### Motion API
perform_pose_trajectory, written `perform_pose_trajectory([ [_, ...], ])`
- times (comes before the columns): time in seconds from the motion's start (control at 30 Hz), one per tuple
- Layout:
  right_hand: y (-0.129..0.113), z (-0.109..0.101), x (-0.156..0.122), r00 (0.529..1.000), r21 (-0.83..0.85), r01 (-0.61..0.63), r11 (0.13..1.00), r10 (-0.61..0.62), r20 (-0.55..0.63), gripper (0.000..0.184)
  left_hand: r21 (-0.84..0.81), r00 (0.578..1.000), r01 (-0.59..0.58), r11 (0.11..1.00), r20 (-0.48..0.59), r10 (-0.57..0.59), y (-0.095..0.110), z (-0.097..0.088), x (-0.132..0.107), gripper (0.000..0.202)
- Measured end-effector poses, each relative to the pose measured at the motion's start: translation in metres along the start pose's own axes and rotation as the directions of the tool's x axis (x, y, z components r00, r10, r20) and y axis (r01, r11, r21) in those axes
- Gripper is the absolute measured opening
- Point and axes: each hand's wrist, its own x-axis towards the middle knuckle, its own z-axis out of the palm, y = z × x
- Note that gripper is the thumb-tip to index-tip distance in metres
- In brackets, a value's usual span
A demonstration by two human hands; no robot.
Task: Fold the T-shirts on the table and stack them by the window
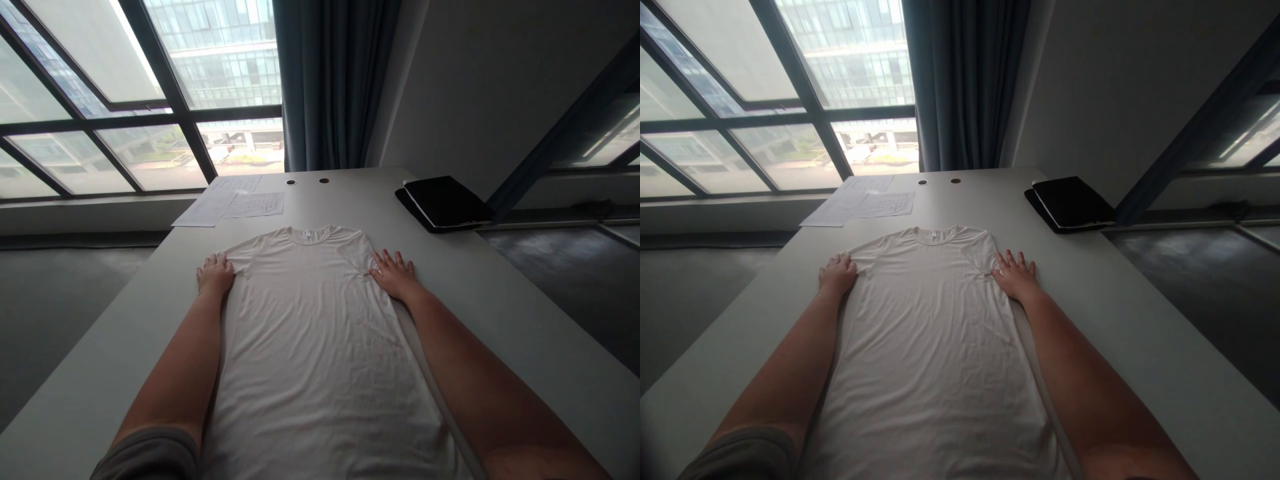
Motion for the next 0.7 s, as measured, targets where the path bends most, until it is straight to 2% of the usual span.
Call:
perform_pose_trajectory([
  [0.17, 0.005, -0.002, -0.001, 0.999, 0.024, -0.017, 1.0, 0.018, -0.033, 0.073, -0.022, 1.0, 0.008, 1.0, -0.001, -0.008, 0.001, 0.0, 0.0, 0.06],
  [0.27, 0.009, -0.012, -0.002, 0.991, 0.042, -0.102, 0.994, 0.106, -0.081, 0.069, -0.053, 1.0, 0.008, 0.999, 0.002, -0.008, 0.001, -0.001, 0.0, 0.06],
  [0.37, 0.012, -0.022, -0.003, 0.975, 0.052, -0.164, 0.985, 0.17, -0.141, 0.067, -0.132, 0.999, -0.009, 0.991, -0.046, 0.003, 0.0, -0.002, 0.0, 0.063],
  [0.43, 0.01, -0.024, -0.003, 0.975, 0.047, -0.118, 0.992, 0.124, -0.184, 0.064, -0.202, 0.994, -0.058, 0.978, -0.103, 0.037, -0.002, -0.004, 0.001, 0.065],
  [0.57, -0.001, -0.022, -0.006, 0.975, 0.015, 0.088, 0.996, -0.083, -0.205, 0.058, -0.278, 0.975, -0.135, 0.951, -0.21, 0.077, -0.007, -0.007, 0.001, 0.067],
  [0.7, -0.004, -0.018, -0.006, 0.974, 0.022, 0.128, 0.992, -0.121, -0.193, 0.056, -0.307, 0.977, -0.101, 0.946, -0.212, 0.036, -0.008, -0.013, -0.002, 0.064],
])
